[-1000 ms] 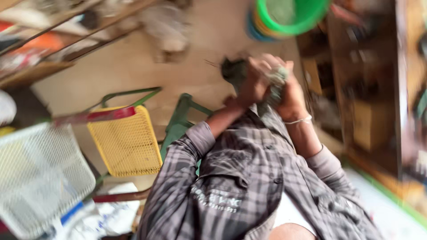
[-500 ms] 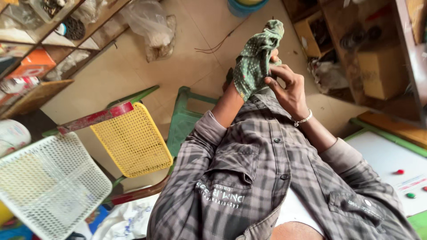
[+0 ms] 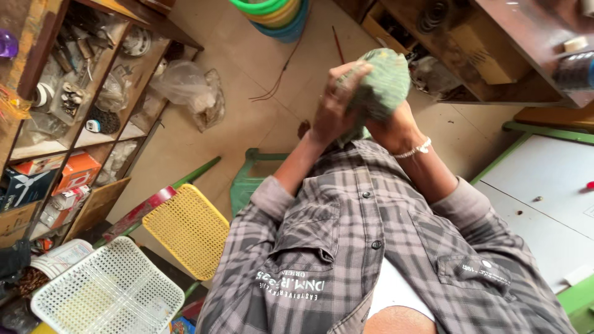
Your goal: The person wipes a workbench with a cloth, then uses a screwdriver to adjust wires and components on a circular electrical device. The person manipulates wires and tightens connections on the device.
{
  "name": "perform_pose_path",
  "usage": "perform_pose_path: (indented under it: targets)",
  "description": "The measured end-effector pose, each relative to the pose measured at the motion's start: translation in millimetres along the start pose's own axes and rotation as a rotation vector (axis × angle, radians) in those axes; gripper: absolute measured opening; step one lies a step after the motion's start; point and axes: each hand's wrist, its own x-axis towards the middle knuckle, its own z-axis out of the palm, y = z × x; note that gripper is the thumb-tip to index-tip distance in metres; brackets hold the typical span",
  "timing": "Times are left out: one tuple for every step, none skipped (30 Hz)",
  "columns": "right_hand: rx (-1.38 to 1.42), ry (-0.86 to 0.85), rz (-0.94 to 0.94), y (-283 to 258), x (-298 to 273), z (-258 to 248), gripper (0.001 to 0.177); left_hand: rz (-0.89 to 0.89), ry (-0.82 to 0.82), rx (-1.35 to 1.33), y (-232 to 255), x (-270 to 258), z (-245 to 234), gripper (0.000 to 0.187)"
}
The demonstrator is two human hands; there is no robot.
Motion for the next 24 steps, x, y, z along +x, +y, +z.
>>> perform_pose_path:
  targets:
    - [-0.077,-0.054,-0.016,-6,-9,-9,0.042,-0.069,0.000,-0.017,0,-3,17,0.035]
    - [-0.153,-0.108,-0.033,-10,-18,-19,0.042,-0.098,0.063,0.007,1,-6,35,0.030]
    - [-0.187,-0.140,-0.072,-14,-27,-29,0.044,-0.127,0.125,0.033,2,-10,54,0.025]
    - [-0.220,-0.173,-0.112,-19,-35,-39,0.046,-0.156,0.188,0.059,2,-13,71,0.021]
    - [-0.257,-0.206,-0.150,-25,-41,-48,0.048,-0.333,0.218,-0.051,1,-15,86,0.023]
    - [-0.690,-0.231,-0.350,-32,-45,-57,0.051,-0.510,0.244,-0.163,-3,-14,100,0.026]
    - [-1.122,-0.250,-0.549,-40,-48,-64,0.055,-0.688,0.266,-0.275,-5,-16,110,0.031]
    - [-1.554,-0.261,-0.746,-47,-50,-69,0.059,-0.792,0.254,-0.543,-14,-12,116,0.029]
    - [-1.140,-0.298,-0.593,-51,-53,-74,0.067,-0.870,0.242,-0.815,-21,-13,121,0.029]
    - [-0.729,-0.323,-0.434,-54,-53,-76,0.076,-0.919,0.208,-1.042,-28,-16,121,0.029]
    - [-0.324,-0.334,-0.276,-56,-53,-75,0.085,-0.953,0.166,-1.242,-35,-16,119,0.029]
    - [-0.236,-0.309,-0.245,-56,-57,-71,0.085,-0.954,0.128,-1.345,-40,-20,113,0.030]
    - [-0.162,-0.290,-0.226,-64,-58,-66,0.086,-0.933,0.093,-1.409,-47,-15,113,0.031]
    - [-0.089,-0.270,-0.208,-70,-59,-59,0.088,-0.902,0.076,-1.420,-50,-12,111,0.032]
    - [-0.108,-0.247,-0.217,-77,-60,-53,0.086,-0.865,0.078,-1.355,-51,-11,111,0.033]
    - [-0.126,-0.223,-0.226,-85,-58,-47,0.085,-0.831,0.087,-1.259,-50,-9,112,0.035]
    - [-0.147,-0.209,-0.236,-93,-54,-41,0.084,-0.783,0.082,-1.147,-48,-4,112,0.037]
    - [-0.192,-0.261,-0.245,-96,-58,-38,0.081,-0.725,0.056,-1.004,-37,-9,110,0.039]
    - [-0.233,-0.315,-0.248,-93,-61,-36,0.080,-0.643,0.019,-0.834,-24,-14,106,0.042]
    - [-0.274,-0.369,-0.251,-91,-64,-36,0.080,-0.549,-0.010,-0.659,-12,-14,103,0.044]
    - [-0.952,-0.281,-0.416,-92,-62,-34,0.065,-0.381,-0.067,-0.468,-2,-6,101,0.047]
    - [-1.623,-0.146,-0.580,-94,-61,-35,0.053,-0.255,-0.110,-0.341,11,1,99,0.055]
    - [-1.204,-0.064,-0.588,-88,-57,-36,0.054,-0.157,-0.169,-0.304,20,12,97,0.058]
    - [-0.784,-0.001,-0.572,-79,-55,-38,0.054,-0.060,-0.227,-0.262,30,20,92,0.064]
